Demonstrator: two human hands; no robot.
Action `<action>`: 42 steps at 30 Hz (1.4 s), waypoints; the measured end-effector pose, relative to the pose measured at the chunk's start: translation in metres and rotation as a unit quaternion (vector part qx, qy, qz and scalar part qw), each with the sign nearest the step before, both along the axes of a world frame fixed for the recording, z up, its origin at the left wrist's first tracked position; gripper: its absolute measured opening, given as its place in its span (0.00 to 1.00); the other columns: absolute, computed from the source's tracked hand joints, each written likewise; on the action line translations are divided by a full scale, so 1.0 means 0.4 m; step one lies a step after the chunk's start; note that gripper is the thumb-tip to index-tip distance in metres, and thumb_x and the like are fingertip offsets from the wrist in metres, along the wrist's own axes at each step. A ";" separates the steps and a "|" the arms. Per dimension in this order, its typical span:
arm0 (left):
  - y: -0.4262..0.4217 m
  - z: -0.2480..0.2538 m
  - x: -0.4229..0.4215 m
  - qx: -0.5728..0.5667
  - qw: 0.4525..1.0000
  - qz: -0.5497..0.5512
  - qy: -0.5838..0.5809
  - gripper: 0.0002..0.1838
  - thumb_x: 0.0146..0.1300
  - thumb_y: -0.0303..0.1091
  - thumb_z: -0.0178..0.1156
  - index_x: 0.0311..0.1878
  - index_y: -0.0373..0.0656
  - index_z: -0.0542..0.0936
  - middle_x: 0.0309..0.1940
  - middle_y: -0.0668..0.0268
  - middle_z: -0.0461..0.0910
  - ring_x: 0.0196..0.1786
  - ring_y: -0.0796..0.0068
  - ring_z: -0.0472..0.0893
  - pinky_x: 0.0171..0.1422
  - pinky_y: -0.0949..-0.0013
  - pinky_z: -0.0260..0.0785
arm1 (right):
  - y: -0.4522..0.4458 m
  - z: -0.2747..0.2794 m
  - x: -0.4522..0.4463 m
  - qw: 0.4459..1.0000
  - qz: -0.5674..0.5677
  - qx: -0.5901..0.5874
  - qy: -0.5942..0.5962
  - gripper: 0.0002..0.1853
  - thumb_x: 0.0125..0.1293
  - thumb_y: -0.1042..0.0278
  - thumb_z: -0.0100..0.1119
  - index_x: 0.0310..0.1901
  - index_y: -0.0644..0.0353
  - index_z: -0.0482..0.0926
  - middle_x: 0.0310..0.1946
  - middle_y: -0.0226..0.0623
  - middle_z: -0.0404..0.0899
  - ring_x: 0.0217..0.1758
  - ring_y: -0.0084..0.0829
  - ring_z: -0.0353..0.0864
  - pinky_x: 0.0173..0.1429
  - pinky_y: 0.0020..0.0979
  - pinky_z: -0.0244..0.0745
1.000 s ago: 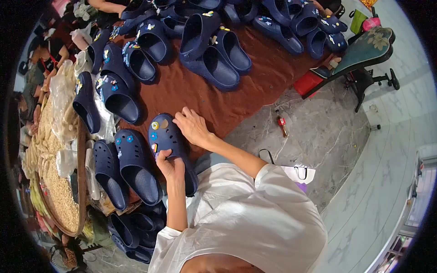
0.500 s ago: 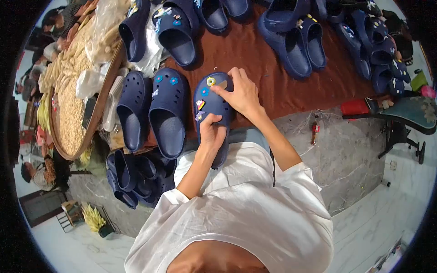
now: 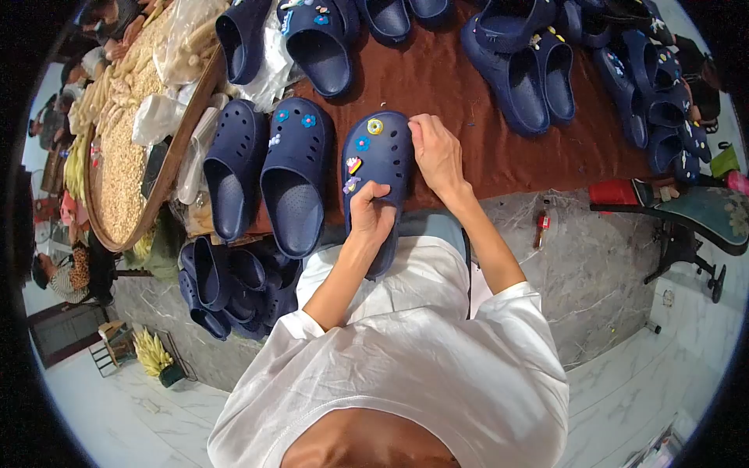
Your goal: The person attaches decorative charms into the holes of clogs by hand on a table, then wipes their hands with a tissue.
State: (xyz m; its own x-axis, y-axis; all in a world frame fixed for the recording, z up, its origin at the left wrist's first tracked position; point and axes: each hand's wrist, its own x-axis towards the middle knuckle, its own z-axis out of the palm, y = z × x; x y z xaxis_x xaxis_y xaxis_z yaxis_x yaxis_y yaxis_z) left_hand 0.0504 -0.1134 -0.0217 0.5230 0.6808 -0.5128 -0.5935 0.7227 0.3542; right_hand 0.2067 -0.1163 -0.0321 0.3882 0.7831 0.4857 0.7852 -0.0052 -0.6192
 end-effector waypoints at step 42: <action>0.058 -0.035 -0.007 0.015 1.000 -0.003 -0.008 0.31 0.42 0.16 0.55 0.56 0.37 0.75 0.51 0.63 0.78 0.57 0.63 0.77 0.71 0.62 0.65 | 0.102 0.025 -0.054 0.975 0.127 -0.075 -0.168 0.15 0.57 0.50 0.66 0.37 0.52 0.85 0.43 0.33 0.77 0.52 0.39 0.74 0.58 0.43 0.70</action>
